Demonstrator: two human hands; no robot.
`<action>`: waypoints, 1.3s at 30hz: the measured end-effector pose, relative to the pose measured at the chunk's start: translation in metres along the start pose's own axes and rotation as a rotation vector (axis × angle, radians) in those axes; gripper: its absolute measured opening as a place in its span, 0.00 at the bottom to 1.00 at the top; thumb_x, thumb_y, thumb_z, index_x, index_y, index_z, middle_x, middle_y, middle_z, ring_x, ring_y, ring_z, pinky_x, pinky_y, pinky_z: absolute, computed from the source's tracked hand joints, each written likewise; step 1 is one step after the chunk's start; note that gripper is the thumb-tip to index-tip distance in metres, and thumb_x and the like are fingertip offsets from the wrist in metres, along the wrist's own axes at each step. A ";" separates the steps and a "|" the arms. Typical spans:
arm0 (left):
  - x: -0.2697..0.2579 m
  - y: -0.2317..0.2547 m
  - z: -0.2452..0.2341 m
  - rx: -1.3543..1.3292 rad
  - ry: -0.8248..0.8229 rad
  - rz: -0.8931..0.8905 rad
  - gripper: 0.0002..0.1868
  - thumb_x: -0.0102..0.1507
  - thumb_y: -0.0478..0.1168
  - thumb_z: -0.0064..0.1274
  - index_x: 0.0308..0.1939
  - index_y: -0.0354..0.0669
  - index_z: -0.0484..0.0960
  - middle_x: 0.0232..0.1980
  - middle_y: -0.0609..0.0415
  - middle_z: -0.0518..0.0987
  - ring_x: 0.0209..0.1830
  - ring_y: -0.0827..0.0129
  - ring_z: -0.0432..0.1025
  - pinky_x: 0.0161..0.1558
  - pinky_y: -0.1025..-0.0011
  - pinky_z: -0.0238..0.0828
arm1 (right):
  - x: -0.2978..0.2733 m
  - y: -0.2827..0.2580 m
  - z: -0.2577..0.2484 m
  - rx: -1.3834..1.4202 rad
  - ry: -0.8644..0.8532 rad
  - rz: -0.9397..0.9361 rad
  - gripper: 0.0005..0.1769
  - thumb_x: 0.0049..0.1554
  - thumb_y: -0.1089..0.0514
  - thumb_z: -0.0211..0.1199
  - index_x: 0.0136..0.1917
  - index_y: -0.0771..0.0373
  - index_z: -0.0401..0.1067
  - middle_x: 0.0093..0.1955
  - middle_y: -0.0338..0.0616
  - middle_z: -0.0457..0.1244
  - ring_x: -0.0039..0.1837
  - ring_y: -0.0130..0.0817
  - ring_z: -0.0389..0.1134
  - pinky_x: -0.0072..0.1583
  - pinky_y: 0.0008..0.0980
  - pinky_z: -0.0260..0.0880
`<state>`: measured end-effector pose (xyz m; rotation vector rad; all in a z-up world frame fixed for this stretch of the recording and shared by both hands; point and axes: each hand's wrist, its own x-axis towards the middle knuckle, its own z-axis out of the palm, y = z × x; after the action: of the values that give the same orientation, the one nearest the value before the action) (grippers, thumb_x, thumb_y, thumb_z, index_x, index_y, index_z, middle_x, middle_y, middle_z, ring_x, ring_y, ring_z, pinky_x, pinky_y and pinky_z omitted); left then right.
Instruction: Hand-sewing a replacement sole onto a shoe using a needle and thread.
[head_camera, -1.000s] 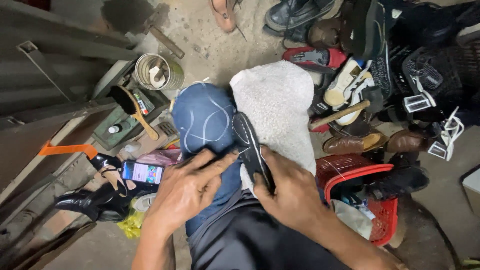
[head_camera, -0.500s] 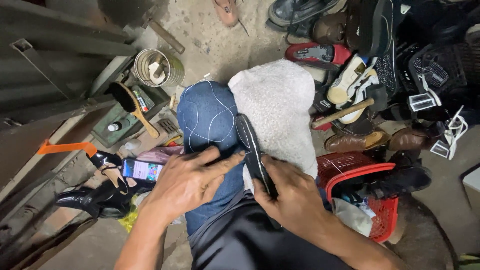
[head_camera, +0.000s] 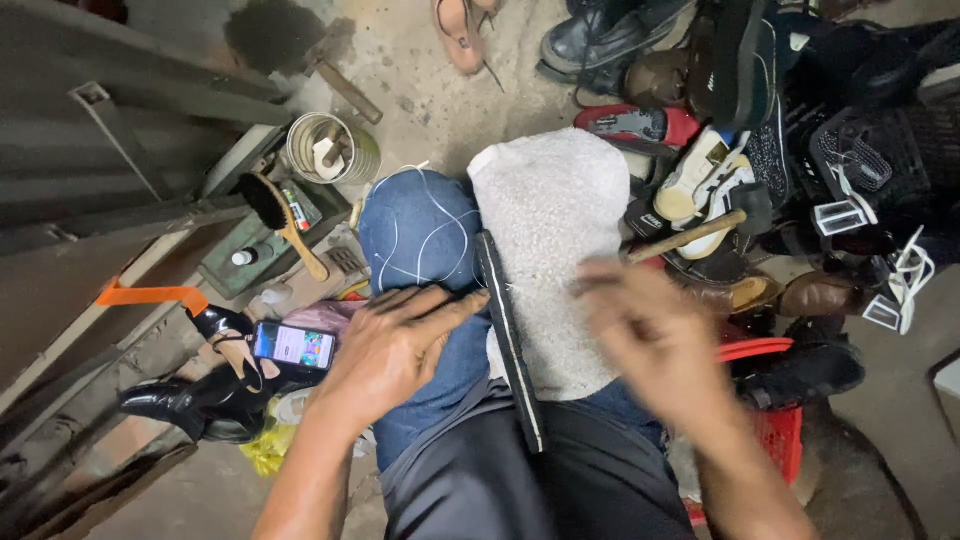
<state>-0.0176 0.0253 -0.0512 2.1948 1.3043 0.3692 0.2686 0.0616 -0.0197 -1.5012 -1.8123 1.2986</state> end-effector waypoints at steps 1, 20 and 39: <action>-0.002 0.007 0.004 0.001 0.005 -0.005 0.29 0.60 0.30 0.52 0.66 0.52 0.78 0.43 0.57 0.79 0.36 0.57 0.75 0.43 0.59 0.75 | 0.001 0.007 -0.006 -0.001 -0.005 -0.004 0.07 0.60 0.56 0.59 0.47 0.55 0.78 0.64 0.45 0.68 0.66 0.39 0.69 0.67 0.43 0.69; 0.014 0.016 0.011 0.051 0.264 -0.076 0.09 0.72 0.41 0.46 0.39 0.47 0.79 0.28 0.54 0.74 0.29 0.57 0.71 0.33 0.63 0.71 | 0.007 -0.005 0.024 0.276 -0.164 -0.136 0.09 0.60 0.63 0.62 0.53 0.60 0.80 0.46 0.44 0.74 0.46 0.34 0.76 0.46 0.28 0.76; -0.055 -0.014 0.001 0.229 0.047 -0.594 0.40 0.60 0.77 0.37 0.33 0.46 0.86 0.10 0.65 0.60 0.05 0.73 0.53 0.12 0.73 0.46 | 0.006 0.007 0.019 -0.201 -0.253 -0.032 0.31 0.60 0.48 0.62 0.74 0.51 0.62 0.59 0.33 0.73 0.59 0.36 0.76 0.59 0.46 0.77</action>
<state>-0.0543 -0.0175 -0.0580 1.8512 2.0178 0.0389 0.2551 0.0598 -0.0359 -1.4550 -2.1749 1.3772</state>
